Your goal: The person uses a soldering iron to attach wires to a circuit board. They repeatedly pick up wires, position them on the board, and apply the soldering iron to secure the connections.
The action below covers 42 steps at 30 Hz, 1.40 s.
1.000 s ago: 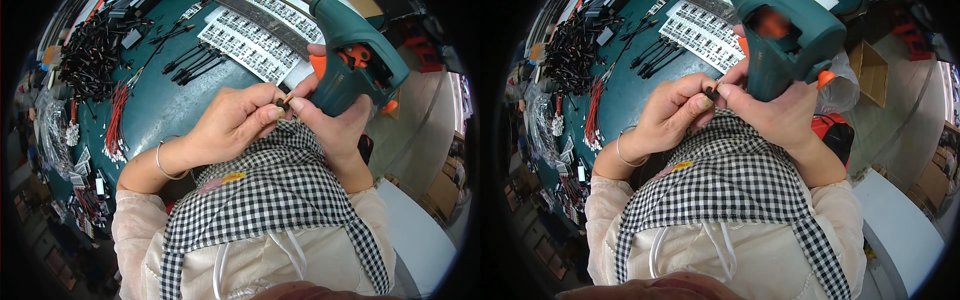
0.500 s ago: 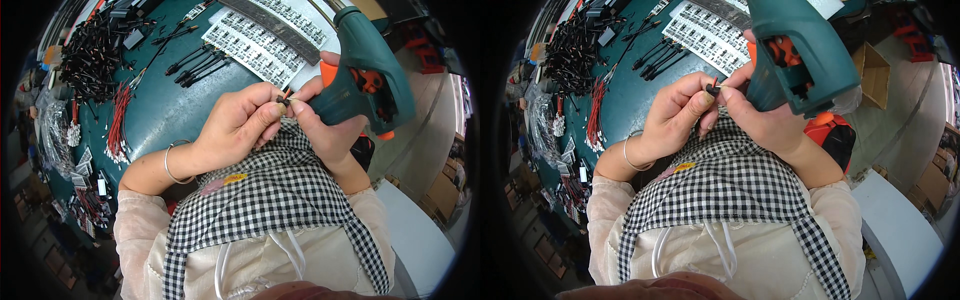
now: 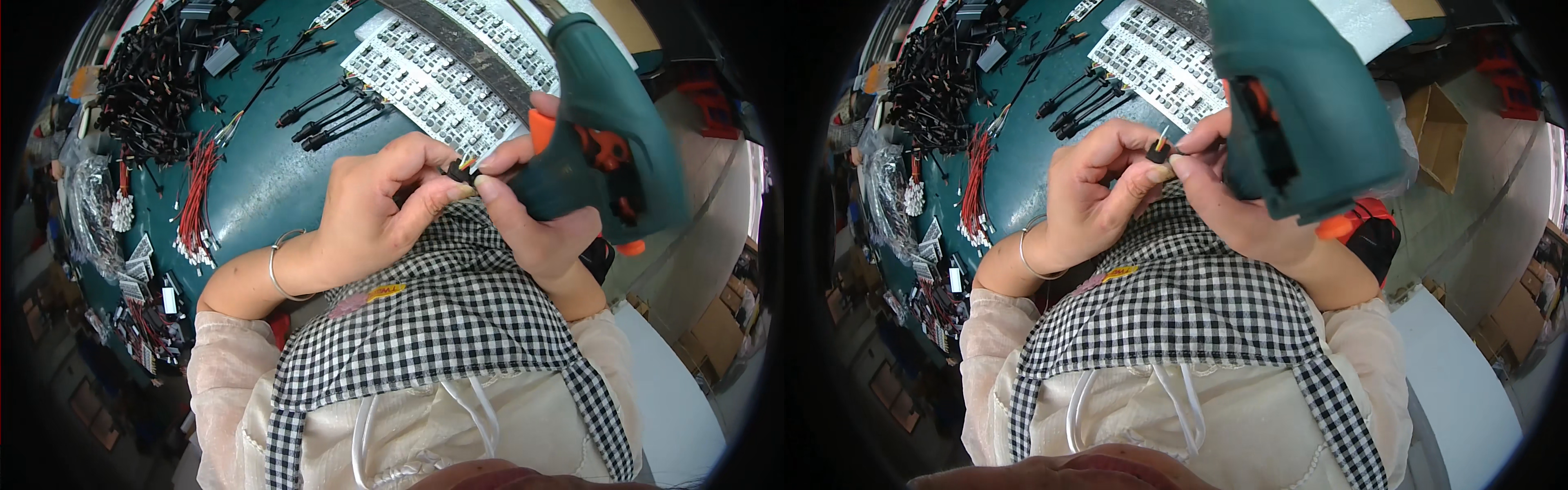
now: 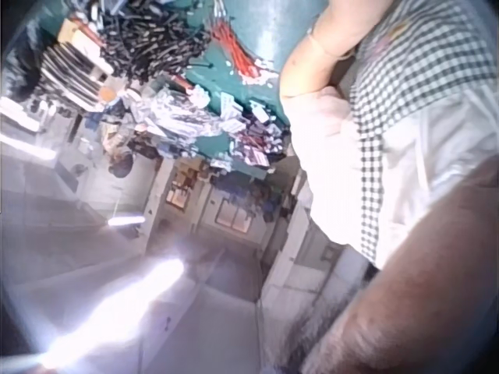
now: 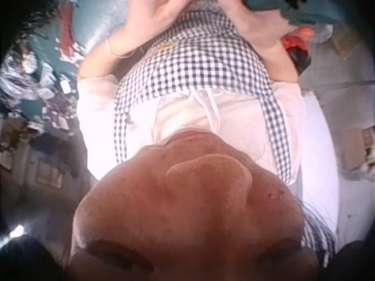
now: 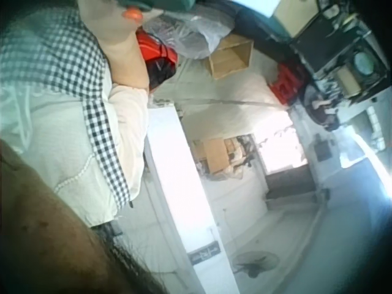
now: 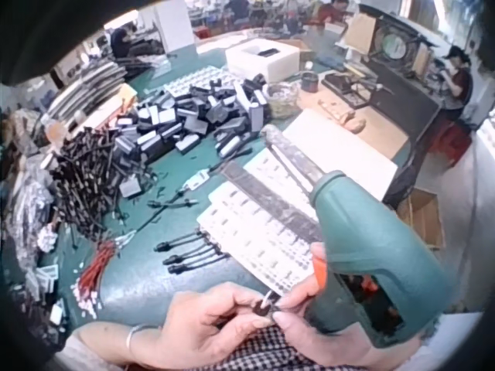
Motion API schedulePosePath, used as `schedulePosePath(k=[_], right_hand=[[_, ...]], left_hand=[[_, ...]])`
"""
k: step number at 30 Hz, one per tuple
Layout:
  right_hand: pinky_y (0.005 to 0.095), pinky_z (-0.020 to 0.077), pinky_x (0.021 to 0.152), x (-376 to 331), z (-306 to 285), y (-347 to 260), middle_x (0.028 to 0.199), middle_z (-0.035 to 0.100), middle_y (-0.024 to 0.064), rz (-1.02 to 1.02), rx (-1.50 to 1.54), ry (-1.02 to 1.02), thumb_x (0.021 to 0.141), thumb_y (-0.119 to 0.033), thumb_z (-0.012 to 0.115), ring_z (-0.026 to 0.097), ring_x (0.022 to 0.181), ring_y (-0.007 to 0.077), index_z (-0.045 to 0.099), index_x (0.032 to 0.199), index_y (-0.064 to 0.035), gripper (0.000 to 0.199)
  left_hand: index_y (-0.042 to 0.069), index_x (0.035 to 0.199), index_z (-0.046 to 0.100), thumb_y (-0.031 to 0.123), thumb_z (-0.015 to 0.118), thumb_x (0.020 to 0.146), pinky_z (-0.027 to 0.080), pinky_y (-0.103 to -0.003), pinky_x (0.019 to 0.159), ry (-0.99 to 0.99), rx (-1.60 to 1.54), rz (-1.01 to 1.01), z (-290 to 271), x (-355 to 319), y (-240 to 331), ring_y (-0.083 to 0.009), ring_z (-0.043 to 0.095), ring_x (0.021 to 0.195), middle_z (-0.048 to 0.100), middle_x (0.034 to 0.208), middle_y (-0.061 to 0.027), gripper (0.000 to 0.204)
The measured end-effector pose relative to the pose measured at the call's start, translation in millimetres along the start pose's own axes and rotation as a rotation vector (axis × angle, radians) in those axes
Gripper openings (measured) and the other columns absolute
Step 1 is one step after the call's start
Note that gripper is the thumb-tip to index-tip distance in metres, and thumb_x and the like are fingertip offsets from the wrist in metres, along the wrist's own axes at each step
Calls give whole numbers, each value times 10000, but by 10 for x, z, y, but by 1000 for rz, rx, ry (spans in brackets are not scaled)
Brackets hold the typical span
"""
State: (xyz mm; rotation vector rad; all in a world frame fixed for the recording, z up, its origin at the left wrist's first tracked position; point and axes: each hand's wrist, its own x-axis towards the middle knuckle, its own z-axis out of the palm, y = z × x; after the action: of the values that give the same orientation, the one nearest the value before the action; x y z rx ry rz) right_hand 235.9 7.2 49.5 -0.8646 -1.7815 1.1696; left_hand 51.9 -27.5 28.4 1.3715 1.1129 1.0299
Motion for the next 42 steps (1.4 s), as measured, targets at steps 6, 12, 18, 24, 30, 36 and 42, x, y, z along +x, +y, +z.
schedulePosePath(k=[6,12,18,24,30,36,42], right_hand=[[232,526,723,86,18,36,983,603,132,43,-58,-76,786,115,617,612,813,117,377,1276,110,546],[259,532,705,-3,137,105,1049,588,174,102,132,92,769,134,603,619,811,129,373,1278,111,559],[213,489,620,-32,144,41,841,630,115,40,-18,127,732,132,618,593,689,104,377,1274,105,594],[214,488,591,50,86,32,865,648,155,-50,-99,180,757,101,612,598,663,118,382,1273,91,565],[221,504,600,126,26,9,916,658,215,-54,163,140,761,59,611,628,698,150,396,1260,98,545],[223,502,595,149,13,-44,824,651,162,25,216,81,739,59,638,628,698,151,412,1258,107,568],[237,515,624,117,-71,-18,1027,607,186,120,206,7,715,83,675,636,739,161,417,1254,115,599]], left_hand=[[-26,958,592,57,671,858,492,-200,531,45,246,226,-52,55,-81,-96,657,642,650,731,-63,152],[-18,959,588,56,657,870,459,-194,506,41,318,305,-42,26,-144,-76,621,588,636,690,-52,135],[2,941,598,122,542,950,426,-222,495,159,-11,57,18,34,23,-73,544,541,589,617,-32,133],[4,927,609,192,465,994,359,-205,481,66,-47,28,-56,0,90,-49,454,521,537,594,-2,246],[-40,937,599,304,449,1003,304,-197,472,-316,-416,-219,-144,26,150,-51,371,496,495,606,9,381],[-39,1017,583,280,469,997,328,-184,486,-390,-550,-303,-159,71,157,-44,400,516,519,642,7,340],[-24,1019,569,239,468,1001,377,-174,530,-387,-279,-205,-161,60,101,-41,457,575,552,704,14,282]])
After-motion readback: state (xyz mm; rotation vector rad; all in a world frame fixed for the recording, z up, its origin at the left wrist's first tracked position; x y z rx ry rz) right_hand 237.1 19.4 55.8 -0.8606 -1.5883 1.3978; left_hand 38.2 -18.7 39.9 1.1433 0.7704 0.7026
